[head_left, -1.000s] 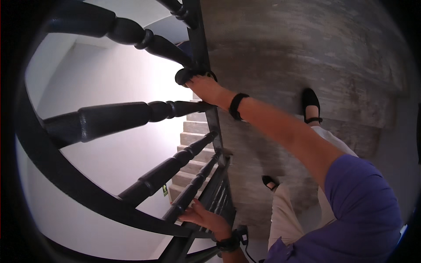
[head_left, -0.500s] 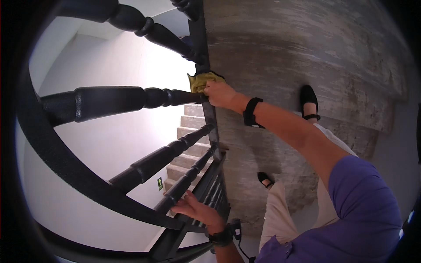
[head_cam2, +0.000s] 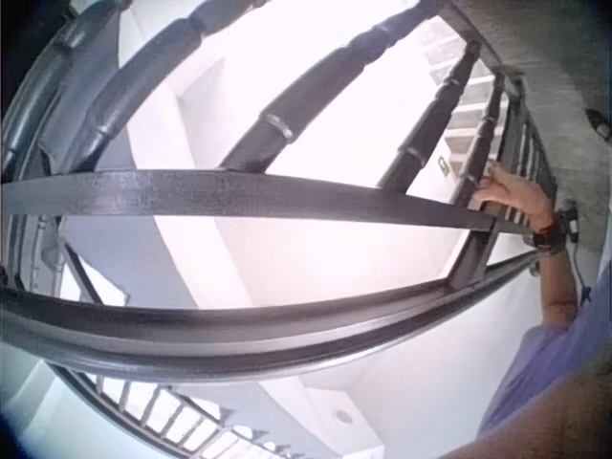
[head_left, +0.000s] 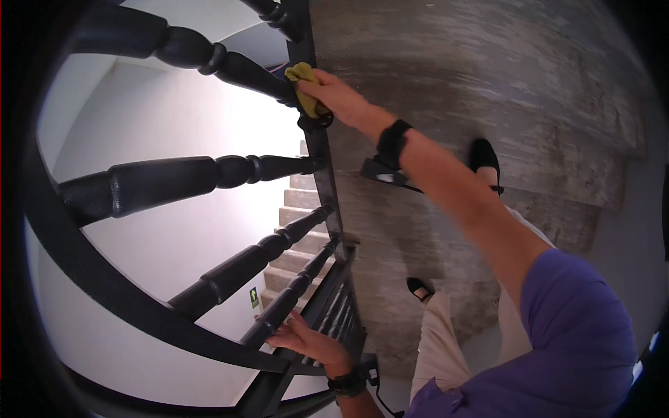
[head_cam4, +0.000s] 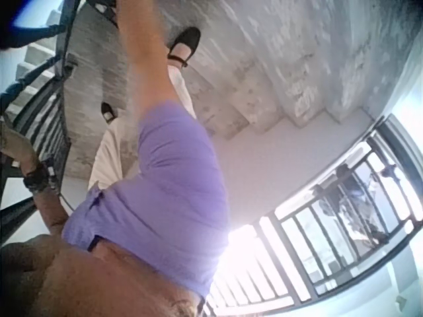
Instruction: Wiping down the spindles and handrail of a staircase with a cloth.
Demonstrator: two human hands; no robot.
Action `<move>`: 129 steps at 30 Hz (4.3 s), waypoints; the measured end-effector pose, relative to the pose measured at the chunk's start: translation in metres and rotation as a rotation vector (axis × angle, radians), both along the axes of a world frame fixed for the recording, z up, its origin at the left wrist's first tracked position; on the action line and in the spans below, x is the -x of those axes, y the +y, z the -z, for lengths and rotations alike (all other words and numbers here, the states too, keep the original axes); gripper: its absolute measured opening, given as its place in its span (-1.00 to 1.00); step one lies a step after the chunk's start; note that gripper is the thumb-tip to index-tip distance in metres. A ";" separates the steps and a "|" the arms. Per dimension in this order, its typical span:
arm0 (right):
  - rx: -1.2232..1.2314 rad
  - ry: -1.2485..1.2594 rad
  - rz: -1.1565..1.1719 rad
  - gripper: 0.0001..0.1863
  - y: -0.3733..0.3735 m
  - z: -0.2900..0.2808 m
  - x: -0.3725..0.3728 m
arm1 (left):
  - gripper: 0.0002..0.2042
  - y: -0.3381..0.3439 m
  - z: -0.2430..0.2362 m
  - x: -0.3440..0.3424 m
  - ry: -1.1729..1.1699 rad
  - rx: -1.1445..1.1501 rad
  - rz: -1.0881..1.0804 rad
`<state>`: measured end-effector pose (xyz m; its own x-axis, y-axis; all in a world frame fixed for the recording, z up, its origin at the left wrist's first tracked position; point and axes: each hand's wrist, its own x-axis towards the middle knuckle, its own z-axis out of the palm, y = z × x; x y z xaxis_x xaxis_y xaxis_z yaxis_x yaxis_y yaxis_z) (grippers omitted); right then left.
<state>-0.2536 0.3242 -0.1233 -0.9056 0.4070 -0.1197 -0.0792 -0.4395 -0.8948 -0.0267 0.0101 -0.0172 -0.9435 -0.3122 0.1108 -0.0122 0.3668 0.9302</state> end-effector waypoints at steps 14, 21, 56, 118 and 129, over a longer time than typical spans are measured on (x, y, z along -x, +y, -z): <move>-0.394 -0.150 0.010 -0.74 -0.091 0.034 -0.055 | -0.44 -0.012 0.009 0.008 0.025 0.021 0.030; -1.202 0.106 0.158 -0.71 -0.075 0.061 -0.019 | -0.45 -0.015 0.013 0.001 0.021 0.068 0.034; -1.391 -0.366 -0.170 -0.72 -0.126 0.068 -0.087 | -0.44 -0.034 0.020 0.002 0.074 -0.072 0.050; -1.288 -0.109 -0.498 -0.82 -0.186 0.146 -0.089 | -0.55 -0.055 0.036 0.004 -0.033 0.106 0.150; -0.938 -0.434 -0.151 -0.80 -0.230 0.148 -0.175 | -0.53 -0.049 0.032 0.005 -0.049 -0.017 0.084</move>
